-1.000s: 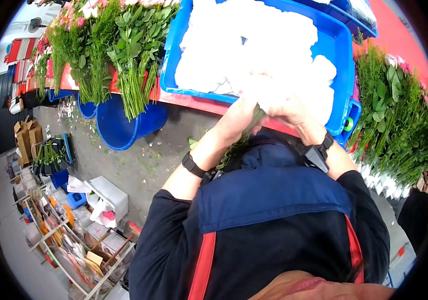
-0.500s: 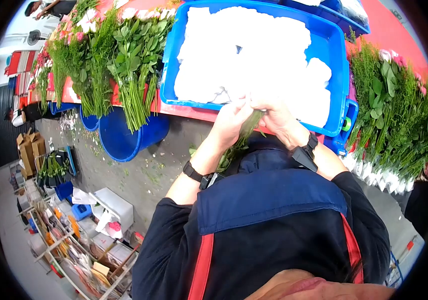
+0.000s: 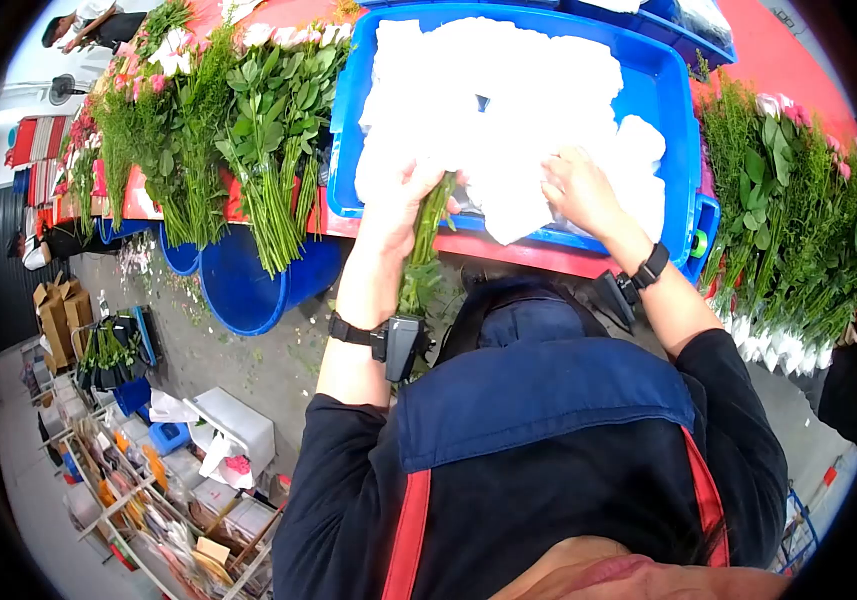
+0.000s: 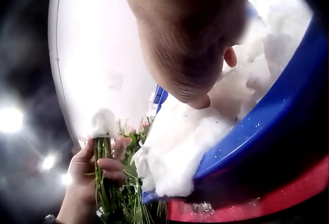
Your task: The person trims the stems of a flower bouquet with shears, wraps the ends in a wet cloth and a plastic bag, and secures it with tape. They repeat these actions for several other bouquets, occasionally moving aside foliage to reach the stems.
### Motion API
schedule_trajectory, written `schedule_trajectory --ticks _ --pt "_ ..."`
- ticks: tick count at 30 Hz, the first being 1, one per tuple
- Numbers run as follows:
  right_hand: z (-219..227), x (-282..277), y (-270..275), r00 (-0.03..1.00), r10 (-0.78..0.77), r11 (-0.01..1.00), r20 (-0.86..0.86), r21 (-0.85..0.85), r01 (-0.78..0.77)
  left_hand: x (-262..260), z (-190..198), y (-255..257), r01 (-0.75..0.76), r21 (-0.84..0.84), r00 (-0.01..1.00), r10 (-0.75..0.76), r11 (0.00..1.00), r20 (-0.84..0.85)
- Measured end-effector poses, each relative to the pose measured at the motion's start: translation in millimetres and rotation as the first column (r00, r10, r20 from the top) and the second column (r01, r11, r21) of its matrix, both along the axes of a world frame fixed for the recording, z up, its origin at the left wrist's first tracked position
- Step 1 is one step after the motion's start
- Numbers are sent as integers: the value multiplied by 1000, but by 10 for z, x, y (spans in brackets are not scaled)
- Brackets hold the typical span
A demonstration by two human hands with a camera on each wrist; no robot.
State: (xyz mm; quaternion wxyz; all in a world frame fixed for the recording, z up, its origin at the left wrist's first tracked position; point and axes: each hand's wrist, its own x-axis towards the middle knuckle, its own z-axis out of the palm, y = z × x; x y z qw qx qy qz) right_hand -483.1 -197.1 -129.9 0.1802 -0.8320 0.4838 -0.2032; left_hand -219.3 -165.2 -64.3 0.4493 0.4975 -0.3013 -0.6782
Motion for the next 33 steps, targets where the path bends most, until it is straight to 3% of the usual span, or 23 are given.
schedule_trajectory --ticks 3,6,9,10,13,14,17,18,19,21,22,23,26,27,29,31,33 --pt "78 -6 70 999 -32 994 -31 107 35 86 13 13 -5 60 1000 6 998 -7" --pt "-52 -106 69 971 -190 982 143 35 187 88 -37 43 3 54 1000 -2 999 -23" --pt "186 -174 44 937 -236 947 257 -154 281 64 -22 103 18 51 1000 -17 999 -19" --pt "247 -155 50 896 -320 943 309 15 332 58 -14 126 19 72 1000 -19 997 2" --pt "484 -30 32 791 -438 868 427 431 249 -3 -6 189 96 98 995 -95 991 -17" --pt "494 22 28 760 -435 853 482 490 178 -54 71 211 153 31 988 -152 988 -40" --pt "524 301 110 844 -363 847 394 518 123 -232 134 254 215 15 971 -211 977 -114" --pt "558 402 132 940 -226 907 255 408 107 -267 94 258 242 13 966 -240 970 -101" --pt "429 505 217 797 -239 934 555 356 31 -269 20 256 258 6 963 -257 966 -79" --pt "490 488 191 864 -312 824 394 565 40 -240 -110 265 203 2 975 -201 979 -97" --pt "270 402 155 807 -364 753 465 657 -39 -207 -109 267 168 -15 982 -169 986 -84" --pt "374 322 127 858 -304 750 415 659 -53 -177 -90 290 142 -25 987 -143 990 -78" --pt "530 316 129 621 -540 625 568 765 -157 -104 29 353 30 -38 998 -32 999 -63" --pt "544 289 91 562 -603 574 566 797 -188 -75 64 369 16 -9 1000 -17 1000 -25" --pt "668 400 80 540 -543 633 643 736 -240 -28 180 404 47 19 981 -49 999 188" --pt "834 566 146 543 -488 695 683 681 -232 -69 53 441 9 -196 906 75 981 416" --pt "926 780 189 664 -273 837 697 512 -193 -146 -225 496 120 -546 652 349 829 673"
